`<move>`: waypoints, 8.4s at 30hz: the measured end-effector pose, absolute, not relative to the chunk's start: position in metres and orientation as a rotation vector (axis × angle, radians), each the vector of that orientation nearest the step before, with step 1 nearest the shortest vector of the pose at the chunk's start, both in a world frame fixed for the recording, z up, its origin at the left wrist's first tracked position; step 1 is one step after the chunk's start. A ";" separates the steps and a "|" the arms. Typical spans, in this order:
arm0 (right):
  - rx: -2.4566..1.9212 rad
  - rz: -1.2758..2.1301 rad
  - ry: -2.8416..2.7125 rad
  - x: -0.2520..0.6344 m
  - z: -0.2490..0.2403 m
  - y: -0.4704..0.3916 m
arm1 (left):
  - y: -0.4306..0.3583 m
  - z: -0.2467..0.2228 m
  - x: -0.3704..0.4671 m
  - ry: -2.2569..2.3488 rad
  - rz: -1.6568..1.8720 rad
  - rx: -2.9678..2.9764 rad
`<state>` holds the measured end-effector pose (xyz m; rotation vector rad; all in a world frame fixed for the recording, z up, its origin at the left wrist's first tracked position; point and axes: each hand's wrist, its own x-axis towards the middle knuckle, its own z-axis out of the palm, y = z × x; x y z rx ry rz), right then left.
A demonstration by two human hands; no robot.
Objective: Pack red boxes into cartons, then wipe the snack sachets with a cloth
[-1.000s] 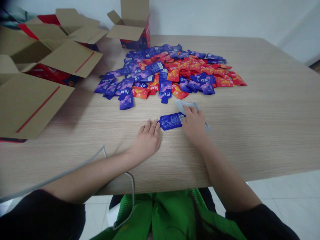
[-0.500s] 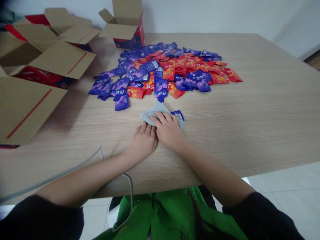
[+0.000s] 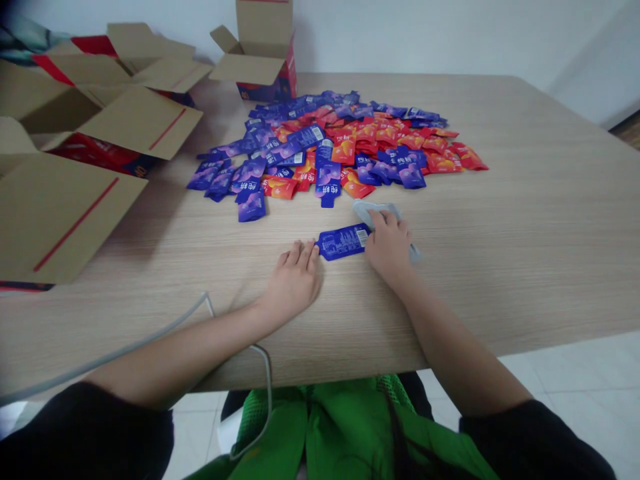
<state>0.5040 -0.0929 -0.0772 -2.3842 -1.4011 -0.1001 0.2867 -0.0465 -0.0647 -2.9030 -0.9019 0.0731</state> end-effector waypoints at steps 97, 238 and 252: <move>-2.155 0.276 -1.230 0.557 -0.046 -0.153 | -0.046 -0.063 0.288 -0.936 0.094 -2.935; -2.320 -0.078 -1.867 0.447 -0.072 -0.081 | -0.051 -0.059 0.292 -1.011 0.079 -2.962; -2.499 0.036 -1.650 0.539 -0.067 -0.096 | -0.051 -0.057 0.292 -1.004 0.107 -2.971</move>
